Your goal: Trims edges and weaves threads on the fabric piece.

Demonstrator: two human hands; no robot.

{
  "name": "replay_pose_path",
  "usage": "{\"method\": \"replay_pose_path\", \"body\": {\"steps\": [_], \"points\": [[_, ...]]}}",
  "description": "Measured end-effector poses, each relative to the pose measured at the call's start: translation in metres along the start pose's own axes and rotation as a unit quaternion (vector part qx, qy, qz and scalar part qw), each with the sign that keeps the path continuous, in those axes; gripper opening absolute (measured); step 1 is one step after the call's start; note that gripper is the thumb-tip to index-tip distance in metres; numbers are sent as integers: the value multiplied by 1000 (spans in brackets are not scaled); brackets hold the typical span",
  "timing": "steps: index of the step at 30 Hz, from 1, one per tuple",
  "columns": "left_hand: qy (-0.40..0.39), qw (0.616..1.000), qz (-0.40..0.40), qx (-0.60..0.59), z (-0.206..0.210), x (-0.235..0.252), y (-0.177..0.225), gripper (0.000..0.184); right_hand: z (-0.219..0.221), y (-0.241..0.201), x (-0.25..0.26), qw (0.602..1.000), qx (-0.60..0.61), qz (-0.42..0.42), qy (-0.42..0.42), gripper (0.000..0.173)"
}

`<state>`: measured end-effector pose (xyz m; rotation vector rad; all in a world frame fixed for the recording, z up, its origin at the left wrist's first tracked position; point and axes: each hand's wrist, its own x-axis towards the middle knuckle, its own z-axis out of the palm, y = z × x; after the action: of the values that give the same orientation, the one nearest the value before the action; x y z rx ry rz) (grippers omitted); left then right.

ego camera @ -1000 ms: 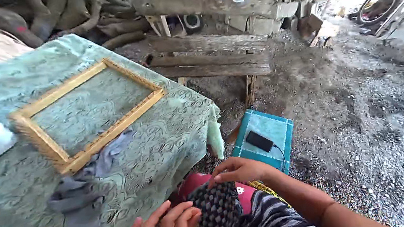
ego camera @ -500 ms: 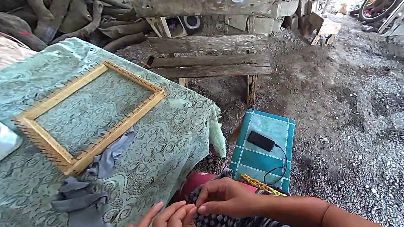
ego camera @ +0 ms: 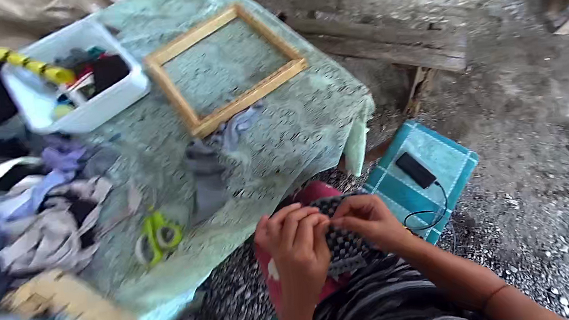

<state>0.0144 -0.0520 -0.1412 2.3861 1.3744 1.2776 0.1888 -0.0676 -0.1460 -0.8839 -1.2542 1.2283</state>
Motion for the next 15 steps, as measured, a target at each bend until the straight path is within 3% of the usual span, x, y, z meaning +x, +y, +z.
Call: {"method": "replay_pose_path", "body": {"steps": [3,7,15], "points": [[31,998,-47,-10,-2,-6,-9,33,-6,2,1,997,40,61,20,14],[52,986,-101,-120,-8,-12,-13,26,-12,5,2,992,85,96,20,15],[3,979,-59,-194,0,-5,2,20,-12,4,0,987,114,111,-11,15]]}}
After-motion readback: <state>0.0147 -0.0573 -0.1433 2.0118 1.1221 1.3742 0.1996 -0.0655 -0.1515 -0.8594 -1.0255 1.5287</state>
